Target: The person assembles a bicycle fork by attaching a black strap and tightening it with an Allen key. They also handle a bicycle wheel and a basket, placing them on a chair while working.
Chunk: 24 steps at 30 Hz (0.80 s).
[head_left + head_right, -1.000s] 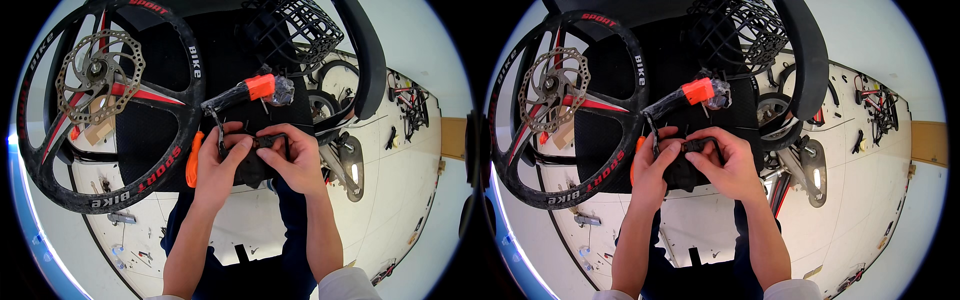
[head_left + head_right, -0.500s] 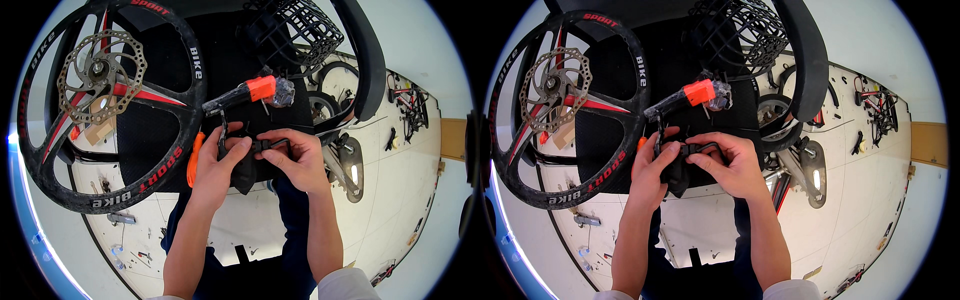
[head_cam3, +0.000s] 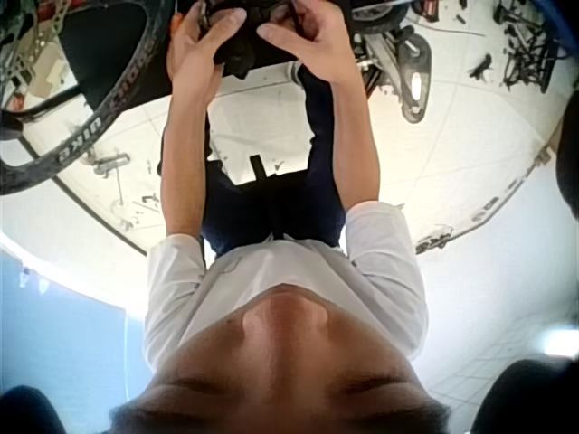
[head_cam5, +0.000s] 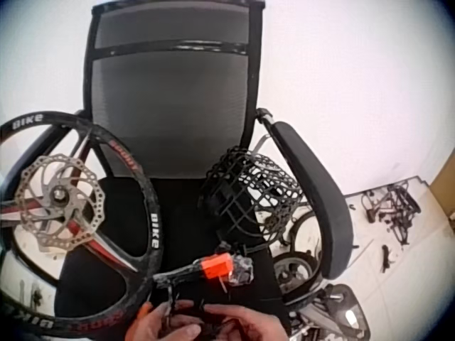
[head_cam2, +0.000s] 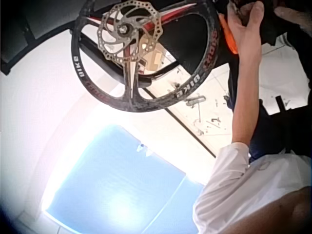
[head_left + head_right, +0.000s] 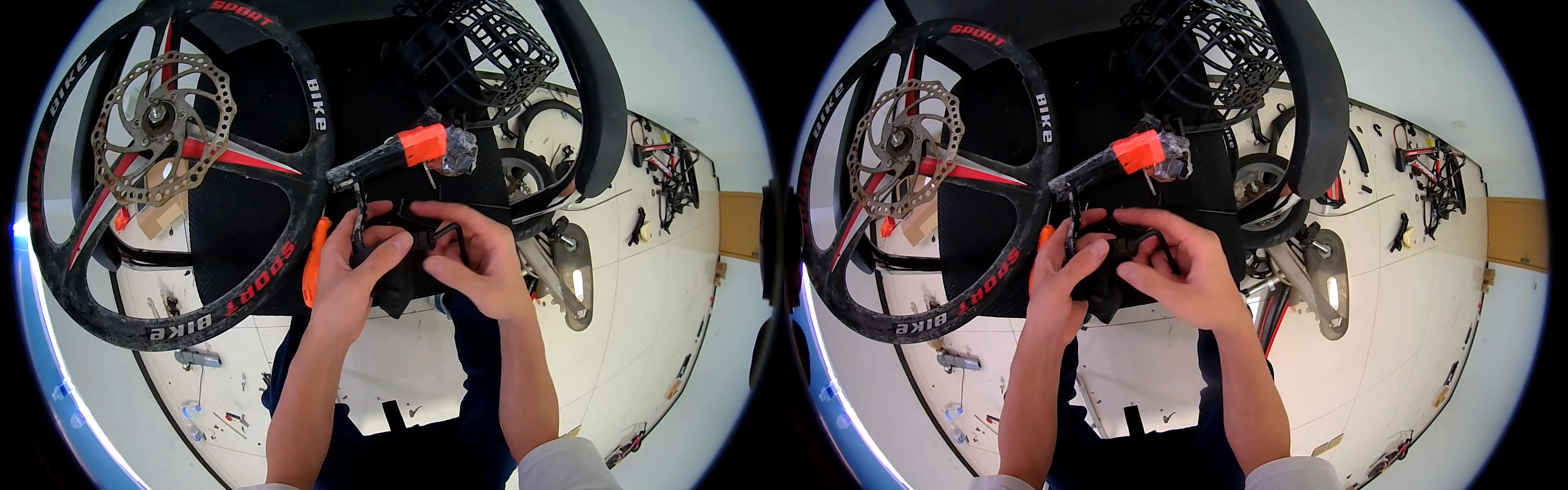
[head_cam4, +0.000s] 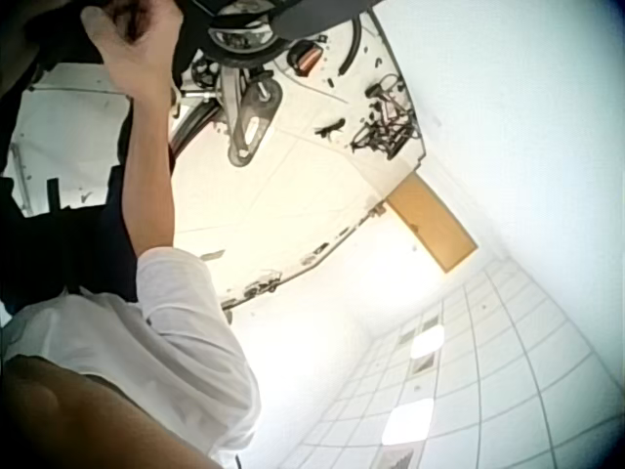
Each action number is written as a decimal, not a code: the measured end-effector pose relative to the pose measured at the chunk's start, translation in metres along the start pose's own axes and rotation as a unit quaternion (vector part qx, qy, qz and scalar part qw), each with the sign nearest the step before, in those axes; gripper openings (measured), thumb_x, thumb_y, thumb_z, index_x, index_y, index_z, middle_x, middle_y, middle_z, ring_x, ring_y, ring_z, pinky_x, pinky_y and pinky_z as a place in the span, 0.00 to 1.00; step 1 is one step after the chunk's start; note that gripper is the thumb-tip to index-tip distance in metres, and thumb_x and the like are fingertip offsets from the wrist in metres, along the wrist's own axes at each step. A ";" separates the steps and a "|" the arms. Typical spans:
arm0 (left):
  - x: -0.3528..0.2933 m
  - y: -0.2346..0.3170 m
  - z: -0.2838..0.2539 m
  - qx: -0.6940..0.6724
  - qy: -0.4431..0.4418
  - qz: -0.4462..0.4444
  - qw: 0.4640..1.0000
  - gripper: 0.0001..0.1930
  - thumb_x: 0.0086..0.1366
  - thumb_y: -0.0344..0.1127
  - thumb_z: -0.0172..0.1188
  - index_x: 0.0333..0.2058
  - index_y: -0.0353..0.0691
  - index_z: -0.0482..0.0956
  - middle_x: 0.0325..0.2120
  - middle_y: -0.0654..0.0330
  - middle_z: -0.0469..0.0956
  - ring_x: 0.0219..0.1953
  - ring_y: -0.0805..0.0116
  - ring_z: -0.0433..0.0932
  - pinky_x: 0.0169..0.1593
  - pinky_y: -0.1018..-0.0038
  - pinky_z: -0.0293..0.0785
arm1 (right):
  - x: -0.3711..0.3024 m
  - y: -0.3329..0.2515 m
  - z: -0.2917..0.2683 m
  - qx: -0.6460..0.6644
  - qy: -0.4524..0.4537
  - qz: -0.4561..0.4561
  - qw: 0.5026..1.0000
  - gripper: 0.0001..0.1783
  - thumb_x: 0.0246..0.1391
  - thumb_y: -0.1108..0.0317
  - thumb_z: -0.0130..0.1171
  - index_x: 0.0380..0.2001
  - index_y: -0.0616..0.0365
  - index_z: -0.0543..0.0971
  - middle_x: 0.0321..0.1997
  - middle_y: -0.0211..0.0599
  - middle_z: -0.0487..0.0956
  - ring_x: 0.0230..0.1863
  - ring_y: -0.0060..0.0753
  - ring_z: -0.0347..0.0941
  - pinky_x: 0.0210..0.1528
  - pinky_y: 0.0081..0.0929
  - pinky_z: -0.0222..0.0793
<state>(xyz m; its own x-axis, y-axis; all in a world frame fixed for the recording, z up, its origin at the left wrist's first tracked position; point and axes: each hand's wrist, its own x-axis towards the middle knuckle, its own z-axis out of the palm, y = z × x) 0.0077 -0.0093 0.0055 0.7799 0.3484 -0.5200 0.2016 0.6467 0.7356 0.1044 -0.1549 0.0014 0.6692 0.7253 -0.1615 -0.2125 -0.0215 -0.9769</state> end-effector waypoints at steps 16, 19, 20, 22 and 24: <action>0.001 -0.001 0.000 -0.002 0.011 0.004 1.000 0.25 0.61 0.28 0.61 0.56 0.33 0.67 0.41 0.57 0.77 0.46 0.69 0.78 0.49 0.73 0.76 | -0.008 -0.005 0.004 -0.091 0.098 0.021 0.991 0.02 0.63 0.73 0.50 0.36 0.60 0.69 0.20 0.27 0.69 0.21 0.14 0.59 0.25 0.16 0.55; -0.001 -0.001 0.004 0.017 0.028 0.013 0.999 0.25 0.61 0.27 0.61 0.57 0.33 0.66 0.41 0.57 0.77 0.45 0.70 0.78 0.49 0.73 0.76 | -0.007 -0.005 0.009 -0.128 0.110 -0.013 0.986 0.02 0.63 0.74 0.50 0.38 0.60 0.69 0.19 0.28 0.69 0.21 0.16 0.60 0.25 0.17 0.57; -0.001 -0.001 0.005 0.028 0.037 0.018 0.999 0.25 0.61 0.27 0.61 0.57 0.33 0.66 0.41 0.57 0.77 0.45 0.70 0.77 0.49 0.74 0.76 | -0.007 -0.004 0.011 -0.137 0.114 -0.028 0.984 0.02 0.63 0.74 0.50 0.38 0.60 0.69 0.19 0.29 0.69 0.21 0.16 0.60 0.25 0.18 0.57; -0.001 -0.004 0.004 0.073 0.041 0.079 0.993 0.27 0.58 0.28 0.65 0.55 0.33 0.66 0.39 0.58 0.77 0.42 0.72 0.78 0.47 0.77 0.75 | -0.007 -0.004 0.012 -0.112 0.108 -0.004 0.988 0.03 0.64 0.73 0.50 0.39 0.60 0.70 0.19 0.29 0.69 0.21 0.17 0.61 0.25 0.18 0.58; -0.001 -0.005 0.003 0.130 0.038 0.144 0.980 0.28 0.57 0.28 0.67 0.54 0.33 0.65 0.38 0.58 0.77 0.40 0.73 0.78 0.46 0.79 0.74 | -0.008 -0.002 0.011 -0.088 0.102 0.018 0.991 0.03 0.64 0.73 0.49 0.39 0.60 0.70 0.19 0.29 0.69 0.20 0.17 0.61 0.24 0.18 0.57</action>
<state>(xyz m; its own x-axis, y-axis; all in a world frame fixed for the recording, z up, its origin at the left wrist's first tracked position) 0.0074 -0.0149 0.0032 0.7816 0.5479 -0.2981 0.1313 0.3227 0.9373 0.0916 -0.1526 0.0063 0.7973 0.5683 -0.2034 -0.1227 -0.1773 -0.9765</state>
